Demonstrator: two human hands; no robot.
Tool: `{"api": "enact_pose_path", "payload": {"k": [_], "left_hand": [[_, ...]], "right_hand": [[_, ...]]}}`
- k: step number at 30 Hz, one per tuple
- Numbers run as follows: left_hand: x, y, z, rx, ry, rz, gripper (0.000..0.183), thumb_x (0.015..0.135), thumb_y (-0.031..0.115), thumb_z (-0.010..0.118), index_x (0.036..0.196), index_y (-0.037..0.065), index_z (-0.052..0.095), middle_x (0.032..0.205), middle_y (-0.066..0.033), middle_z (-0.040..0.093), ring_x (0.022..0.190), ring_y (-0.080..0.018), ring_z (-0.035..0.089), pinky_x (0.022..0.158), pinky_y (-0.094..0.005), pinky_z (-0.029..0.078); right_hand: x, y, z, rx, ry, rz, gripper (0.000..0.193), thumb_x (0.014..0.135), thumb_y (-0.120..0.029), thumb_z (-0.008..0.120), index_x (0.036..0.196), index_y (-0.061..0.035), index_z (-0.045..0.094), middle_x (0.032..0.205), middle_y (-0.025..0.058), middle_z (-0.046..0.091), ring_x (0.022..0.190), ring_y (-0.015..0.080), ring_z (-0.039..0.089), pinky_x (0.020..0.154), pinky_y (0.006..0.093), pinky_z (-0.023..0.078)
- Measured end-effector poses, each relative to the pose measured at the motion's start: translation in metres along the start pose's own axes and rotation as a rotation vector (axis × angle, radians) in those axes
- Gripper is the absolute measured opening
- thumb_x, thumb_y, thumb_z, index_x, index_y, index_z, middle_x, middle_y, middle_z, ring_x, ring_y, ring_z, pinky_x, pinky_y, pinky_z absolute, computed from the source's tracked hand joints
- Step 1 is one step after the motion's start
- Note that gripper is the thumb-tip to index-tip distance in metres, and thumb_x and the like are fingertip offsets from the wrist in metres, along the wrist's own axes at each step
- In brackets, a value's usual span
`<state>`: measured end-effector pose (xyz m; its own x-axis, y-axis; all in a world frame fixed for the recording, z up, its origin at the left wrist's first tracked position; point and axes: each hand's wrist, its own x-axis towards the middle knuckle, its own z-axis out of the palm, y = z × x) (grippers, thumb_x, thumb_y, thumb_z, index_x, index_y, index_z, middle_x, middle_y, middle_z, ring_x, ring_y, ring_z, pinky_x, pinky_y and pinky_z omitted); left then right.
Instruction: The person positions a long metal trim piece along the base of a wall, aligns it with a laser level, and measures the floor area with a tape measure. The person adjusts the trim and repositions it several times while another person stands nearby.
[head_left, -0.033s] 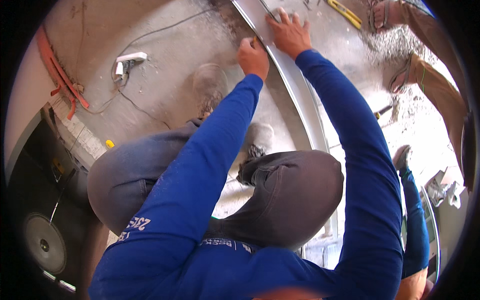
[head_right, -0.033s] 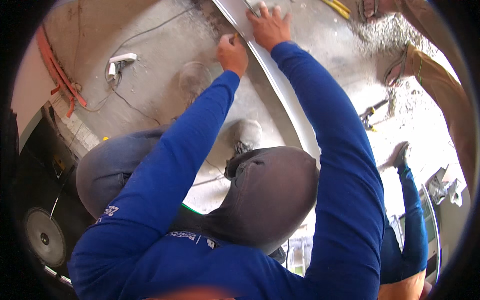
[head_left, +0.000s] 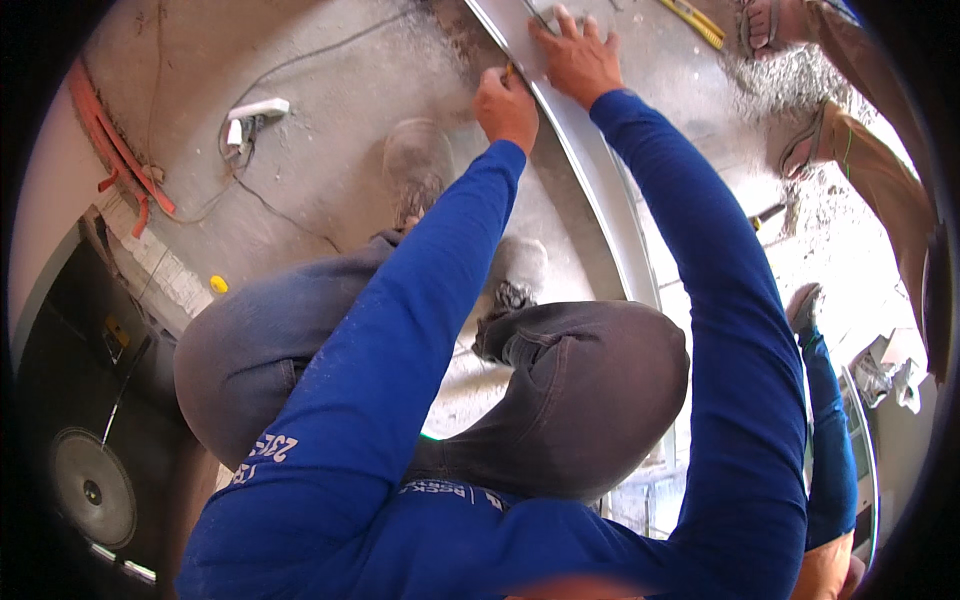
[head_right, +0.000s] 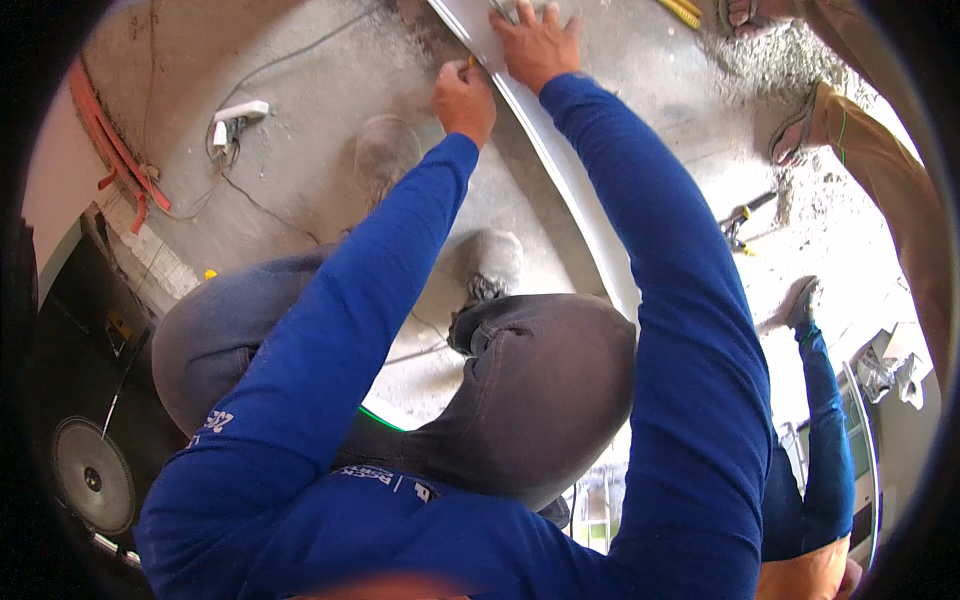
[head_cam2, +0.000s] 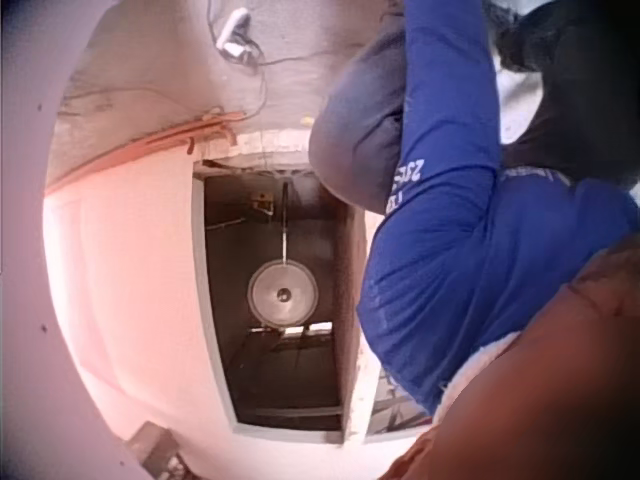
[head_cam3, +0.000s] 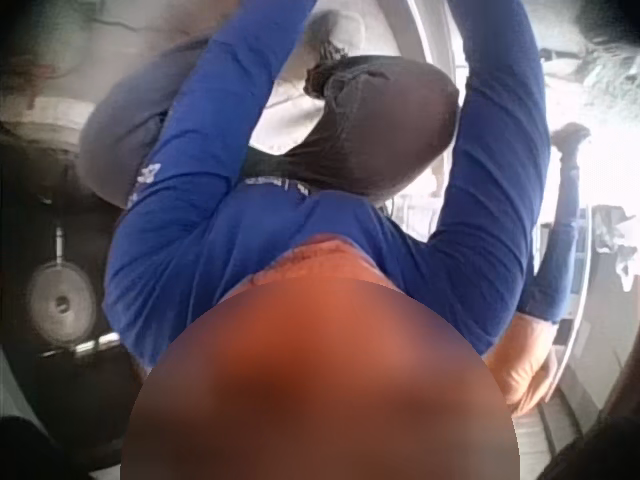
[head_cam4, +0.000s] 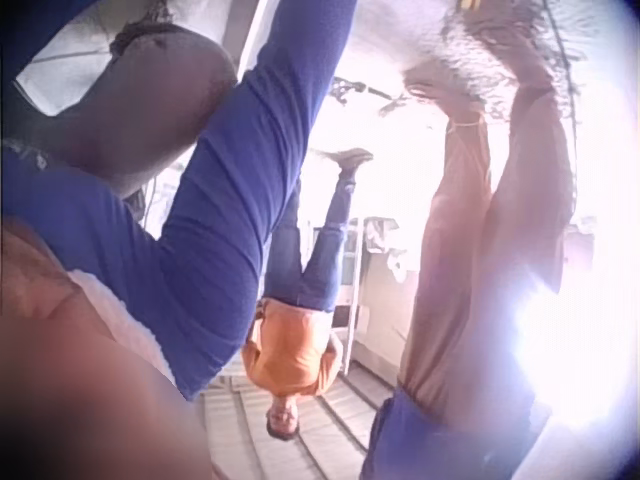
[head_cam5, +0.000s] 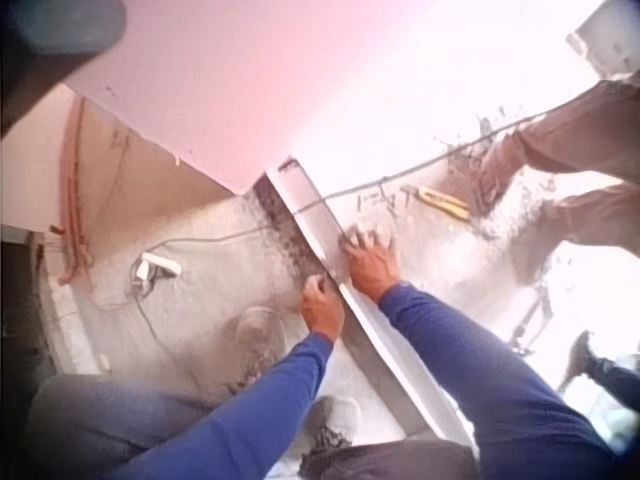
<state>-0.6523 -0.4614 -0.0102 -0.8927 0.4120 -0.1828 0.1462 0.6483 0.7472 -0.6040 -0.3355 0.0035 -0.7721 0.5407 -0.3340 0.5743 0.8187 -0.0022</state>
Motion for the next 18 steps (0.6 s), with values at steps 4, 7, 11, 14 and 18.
{"api": "enact_pose_path", "payload": {"k": [4,7,11,14,18], "left_hand": [[-0.031,0.006,-0.001,0.081,-0.073,-0.141,0.017,0.085,0.012,0.062,0.094,-0.002,0.066,0.09,-0.0249,0.067,0.089,-0.0417,0.065,0.079,-0.0452,0.05],[-0.073,0.005,0.0,-0.024,-0.121,-0.233,0.018,0.088,0.012,0.059,0.096,-0.003,0.065,0.095,-0.0248,0.068,0.092,-0.0413,0.065,0.081,-0.0459,0.051],[-0.139,-0.004,0.01,0.044,-0.179,-0.256,0.022,0.091,0.014,0.056,0.102,-0.003,0.063,0.101,-0.0264,0.067,0.096,-0.0409,0.065,0.084,-0.0461,0.051],[-0.19,-0.007,0.001,0.112,-0.373,-0.277,0.021,0.092,0.015,0.057,0.101,-0.002,0.063,0.098,-0.0255,0.067,0.092,-0.0407,0.065,0.082,-0.0462,0.052],[-0.228,0.001,-0.021,0.078,-0.433,-0.455,0.017,0.093,0.014,0.056,0.099,-0.001,0.063,0.093,-0.0232,0.068,0.088,-0.0388,0.067,0.078,-0.0452,0.052]], "right_hand": [[0.001,0.002,-0.008,0.241,-0.056,0.019,0.059,0.084,-0.018,0.054,0.142,-0.0237,0.047,0.154,0.0152,0.035,0.136,0.043,0.037,0.108,0.0697,0.024],[0.001,0.001,-0.012,0.24,-0.045,0.01,0.058,0.084,-0.017,0.053,0.141,-0.0244,0.048,0.152,0.0153,0.037,0.135,0.0441,0.039,0.106,0.0704,0.025],[0.0,0.002,-0.013,0.219,-0.066,-0.003,0.058,0.084,-0.017,0.054,0.141,-0.0241,0.048,0.152,0.0152,0.037,0.134,0.0447,0.039,0.106,0.0705,0.027],[0.0,0.002,-0.014,0.246,-0.065,0.004,0.059,0.083,-0.017,0.056,0.142,-0.024,0.048,0.153,0.0138,0.036,0.134,0.0452,0.039,0.106,0.0699,0.028],[0.0,0.001,-0.02,0.239,-0.099,0.004,0.059,0.083,-0.017,0.057,0.142,-0.024,0.047,0.153,0.0131,0.036,0.135,0.0453,0.038,0.106,0.0698,0.028]]}}
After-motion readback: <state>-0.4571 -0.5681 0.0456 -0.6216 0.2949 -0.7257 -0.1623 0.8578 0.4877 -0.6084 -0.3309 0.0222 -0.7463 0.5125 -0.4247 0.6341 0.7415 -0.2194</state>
